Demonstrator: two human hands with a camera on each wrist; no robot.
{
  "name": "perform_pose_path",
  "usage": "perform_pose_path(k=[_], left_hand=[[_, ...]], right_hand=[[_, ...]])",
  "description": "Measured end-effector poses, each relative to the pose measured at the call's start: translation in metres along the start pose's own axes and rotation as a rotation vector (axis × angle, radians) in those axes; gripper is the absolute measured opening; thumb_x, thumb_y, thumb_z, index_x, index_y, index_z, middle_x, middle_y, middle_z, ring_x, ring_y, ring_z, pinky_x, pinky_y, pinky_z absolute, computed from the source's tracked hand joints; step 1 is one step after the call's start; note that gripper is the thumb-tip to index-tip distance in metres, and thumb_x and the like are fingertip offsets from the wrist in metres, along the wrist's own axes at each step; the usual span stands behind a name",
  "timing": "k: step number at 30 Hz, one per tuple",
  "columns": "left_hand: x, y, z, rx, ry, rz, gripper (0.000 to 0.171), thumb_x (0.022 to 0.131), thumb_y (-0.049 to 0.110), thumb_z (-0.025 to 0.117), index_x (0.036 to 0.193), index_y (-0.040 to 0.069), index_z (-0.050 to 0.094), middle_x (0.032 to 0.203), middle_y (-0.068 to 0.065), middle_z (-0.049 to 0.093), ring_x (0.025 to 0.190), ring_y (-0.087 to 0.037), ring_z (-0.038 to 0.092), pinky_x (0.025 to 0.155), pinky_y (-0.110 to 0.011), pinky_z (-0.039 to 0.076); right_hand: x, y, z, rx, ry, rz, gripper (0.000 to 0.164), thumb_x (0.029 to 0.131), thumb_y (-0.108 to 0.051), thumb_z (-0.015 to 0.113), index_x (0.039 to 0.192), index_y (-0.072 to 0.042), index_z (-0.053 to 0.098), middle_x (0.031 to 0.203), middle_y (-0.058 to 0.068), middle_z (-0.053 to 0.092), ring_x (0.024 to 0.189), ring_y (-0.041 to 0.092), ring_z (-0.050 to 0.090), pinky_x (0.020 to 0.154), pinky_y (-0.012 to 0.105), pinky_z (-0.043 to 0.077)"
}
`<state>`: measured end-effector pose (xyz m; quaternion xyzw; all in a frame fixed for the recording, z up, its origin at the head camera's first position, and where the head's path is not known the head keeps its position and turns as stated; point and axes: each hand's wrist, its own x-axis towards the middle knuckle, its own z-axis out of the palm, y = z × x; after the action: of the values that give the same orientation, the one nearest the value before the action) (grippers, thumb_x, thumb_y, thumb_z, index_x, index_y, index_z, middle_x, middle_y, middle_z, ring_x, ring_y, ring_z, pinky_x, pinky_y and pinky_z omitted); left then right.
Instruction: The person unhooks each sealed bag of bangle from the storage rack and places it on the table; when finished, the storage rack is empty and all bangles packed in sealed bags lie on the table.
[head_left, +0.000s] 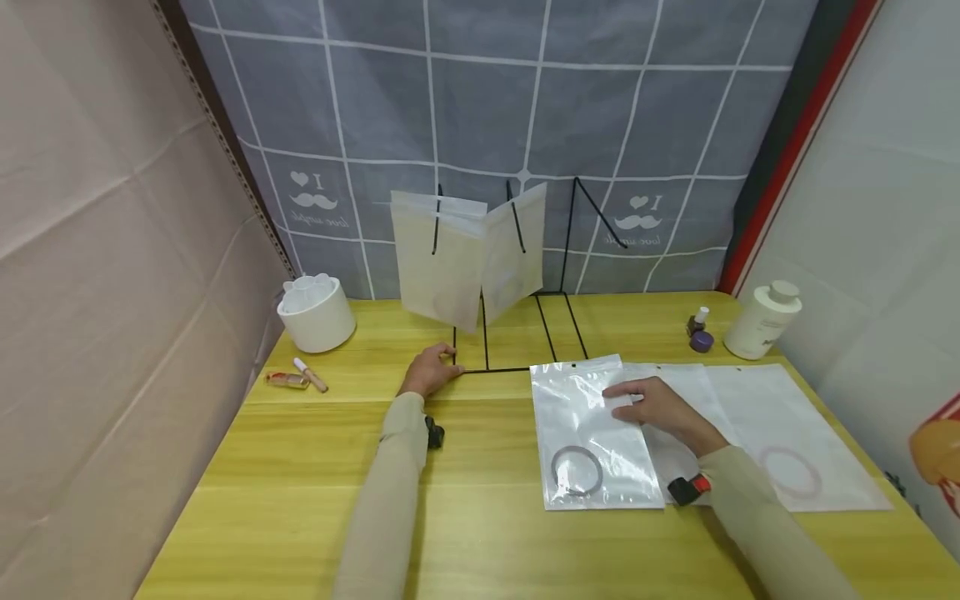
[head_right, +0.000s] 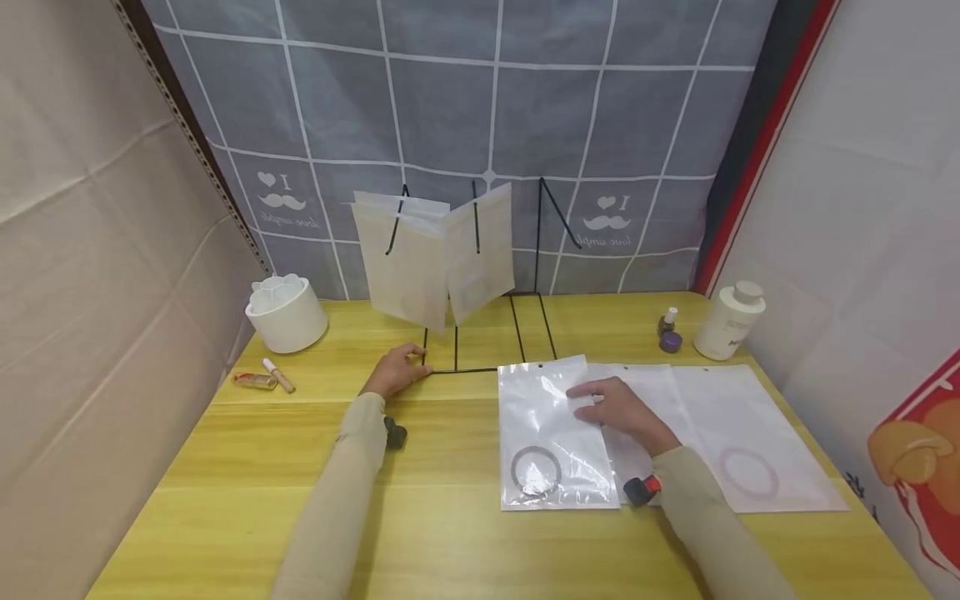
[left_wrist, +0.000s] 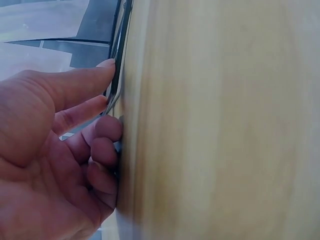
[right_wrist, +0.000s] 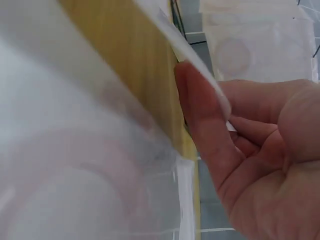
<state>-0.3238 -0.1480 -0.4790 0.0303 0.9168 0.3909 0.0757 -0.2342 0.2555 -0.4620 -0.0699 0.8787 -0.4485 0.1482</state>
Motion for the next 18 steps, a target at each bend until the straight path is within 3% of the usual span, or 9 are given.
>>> perform_pose_path(k=[5,8,11,15,18], left_hand=[[0.002,-0.001,0.0,0.012,0.006,0.009,0.042,0.096,0.025,0.071,0.135,0.011,0.062,0.136,-0.019,0.061,0.116,-0.037,0.061,0.098,-0.053,0.048],[0.003,-0.003,0.0,0.016,0.009,0.012,0.042,0.096,0.025,0.071,0.134,0.01,0.063,0.138,-0.019,0.06,0.117,-0.037,0.06,0.099,-0.053,0.047],[0.003,-0.003,0.002,0.002,0.009,0.005,0.041,0.096,0.025,0.071,0.133,0.011,0.063,0.139,-0.018,0.059,0.119,-0.038,0.06,0.101,-0.053,0.047],[0.003,-0.003,0.003,0.002,0.008,0.004,0.041,0.096,0.025,0.071,0.133,0.011,0.063,0.138,-0.018,0.06,0.118,-0.037,0.06,0.1,-0.053,0.047],[0.003,-0.003,0.002,0.012,0.009,0.008,0.042,0.096,0.025,0.071,0.134,0.01,0.063,0.137,-0.018,0.061,0.118,-0.037,0.06,0.1,-0.053,0.047]], right_hand=[[0.005,0.007,-0.001,-0.102,0.033,-0.007,0.035,0.088,-0.013,0.077,0.121,-0.001,0.073,0.131,0.024,0.063,0.122,0.038,0.054,0.085,0.036,0.051],[0.009,0.011,0.001,-0.171,0.051,-0.045,0.033,0.087,-0.011,0.078,0.118,-0.002,0.074,0.123,0.021,0.068,0.107,0.034,0.06,0.082,0.037,0.05],[0.01,0.012,0.002,-0.213,0.06,-0.074,0.031,0.085,-0.01,0.08,0.115,-0.001,0.075,0.114,0.018,0.071,0.09,0.023,0.057,0.075,0.034,0.046],[0.009,0.011,0.003,-0.212,0.045,-0.073,0.028,0.084,-0.009,0.081,0.11,-0.002,0.076,0.108,0.014,0.071,0.087,0.019,0.052,0.074,0.031,0.043],[0.011,0.013,0.001,-0.205,0.026,-0.084,0.024,0.084,-0.008,0.08,0.108,-0.003,0.076,0.095,0.01,0.067,0.083,0.018,0.048,0.071,0.028,0.04]])
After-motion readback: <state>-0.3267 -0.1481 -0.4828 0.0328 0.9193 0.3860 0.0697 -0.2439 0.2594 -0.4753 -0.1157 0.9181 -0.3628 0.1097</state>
